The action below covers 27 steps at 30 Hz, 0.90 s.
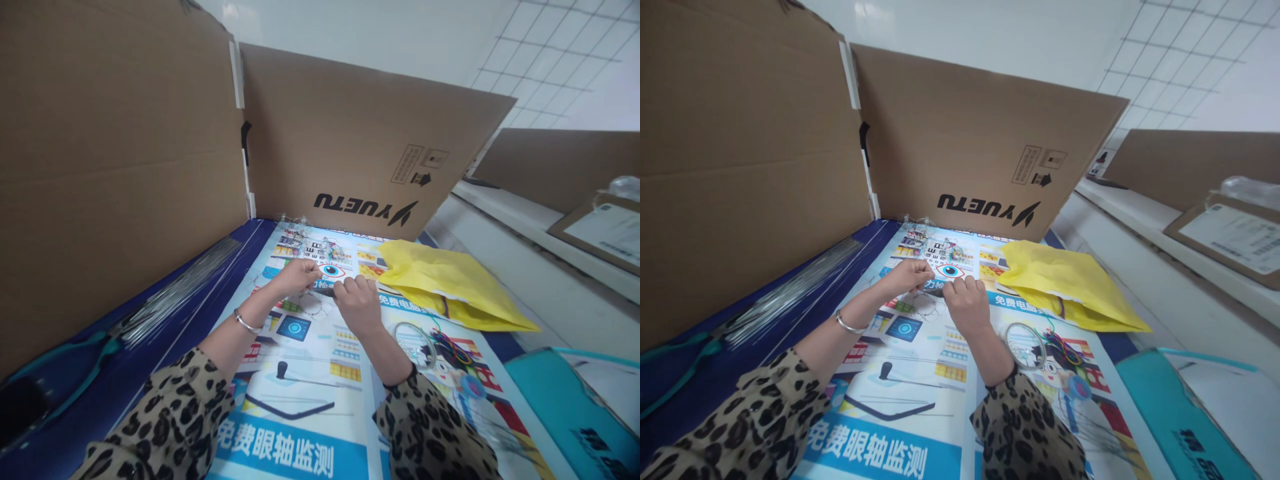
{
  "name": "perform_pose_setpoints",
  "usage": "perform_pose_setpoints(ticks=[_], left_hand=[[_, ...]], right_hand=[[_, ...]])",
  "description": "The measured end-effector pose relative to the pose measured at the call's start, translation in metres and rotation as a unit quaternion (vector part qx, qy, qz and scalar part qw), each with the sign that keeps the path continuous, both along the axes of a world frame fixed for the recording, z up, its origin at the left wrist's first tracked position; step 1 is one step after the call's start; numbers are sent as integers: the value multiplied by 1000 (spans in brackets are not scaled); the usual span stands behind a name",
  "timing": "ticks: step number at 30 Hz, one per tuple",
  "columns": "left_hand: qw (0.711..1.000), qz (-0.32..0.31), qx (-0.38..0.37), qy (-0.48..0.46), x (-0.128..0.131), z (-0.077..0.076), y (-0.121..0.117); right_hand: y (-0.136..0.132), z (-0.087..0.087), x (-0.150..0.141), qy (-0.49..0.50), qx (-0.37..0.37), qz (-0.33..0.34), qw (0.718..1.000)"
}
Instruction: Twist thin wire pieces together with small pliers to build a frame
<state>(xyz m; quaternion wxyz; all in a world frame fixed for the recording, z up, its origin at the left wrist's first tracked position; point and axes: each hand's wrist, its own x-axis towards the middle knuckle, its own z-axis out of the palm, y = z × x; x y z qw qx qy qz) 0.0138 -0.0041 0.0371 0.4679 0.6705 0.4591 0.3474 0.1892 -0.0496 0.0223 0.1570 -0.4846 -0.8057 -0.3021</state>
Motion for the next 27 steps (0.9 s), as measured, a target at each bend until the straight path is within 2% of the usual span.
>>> perform_pose_setpoints(ticks=[9,17,21,27], left_hand=[[1000,7,22,19,0,-1,0],[991,38,107,78,2,2,-1],[979,47,162,113,2,3,-1],[955,26,227,188,-1,0,1]], right_hand=[[1,-1,-1,4,-7,5,1000],[1,-3,-2,10,-25,-8,1000],[1,-3,-5,10,-59,-19,998],[-3,2,-12,6,-147,-49,988]])
